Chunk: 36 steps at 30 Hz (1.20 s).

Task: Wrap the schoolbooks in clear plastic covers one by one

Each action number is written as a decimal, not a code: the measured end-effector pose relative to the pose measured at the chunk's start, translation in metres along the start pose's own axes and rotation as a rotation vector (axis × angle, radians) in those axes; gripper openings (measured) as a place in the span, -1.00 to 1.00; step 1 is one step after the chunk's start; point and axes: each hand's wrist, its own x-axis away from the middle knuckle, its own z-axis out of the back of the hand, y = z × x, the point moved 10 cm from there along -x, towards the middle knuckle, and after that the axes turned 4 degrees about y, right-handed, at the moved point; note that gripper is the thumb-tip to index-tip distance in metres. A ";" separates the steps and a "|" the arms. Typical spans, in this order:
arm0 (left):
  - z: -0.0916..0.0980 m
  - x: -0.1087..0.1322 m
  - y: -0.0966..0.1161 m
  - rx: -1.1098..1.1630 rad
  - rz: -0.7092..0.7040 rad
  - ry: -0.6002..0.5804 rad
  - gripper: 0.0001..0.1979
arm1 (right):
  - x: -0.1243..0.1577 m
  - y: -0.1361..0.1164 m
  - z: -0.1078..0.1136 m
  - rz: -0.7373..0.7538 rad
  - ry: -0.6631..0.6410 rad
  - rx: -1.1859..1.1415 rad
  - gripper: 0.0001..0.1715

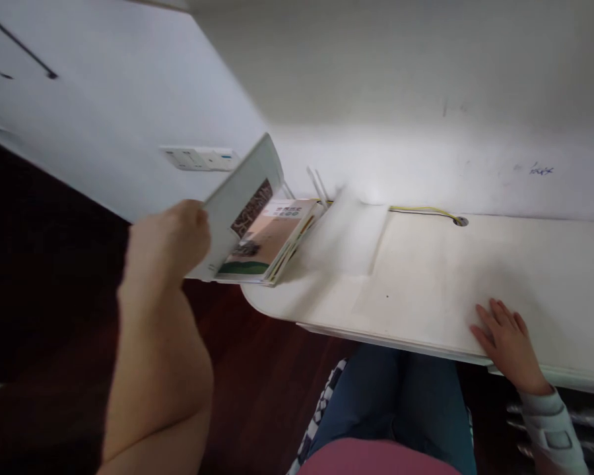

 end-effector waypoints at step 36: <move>-0.171 0.145 0.247 1.071 -0.346 -0.538 -0.57 | -0.008 0.000 0.008 -0.121 -0.098 -0.101 -0.52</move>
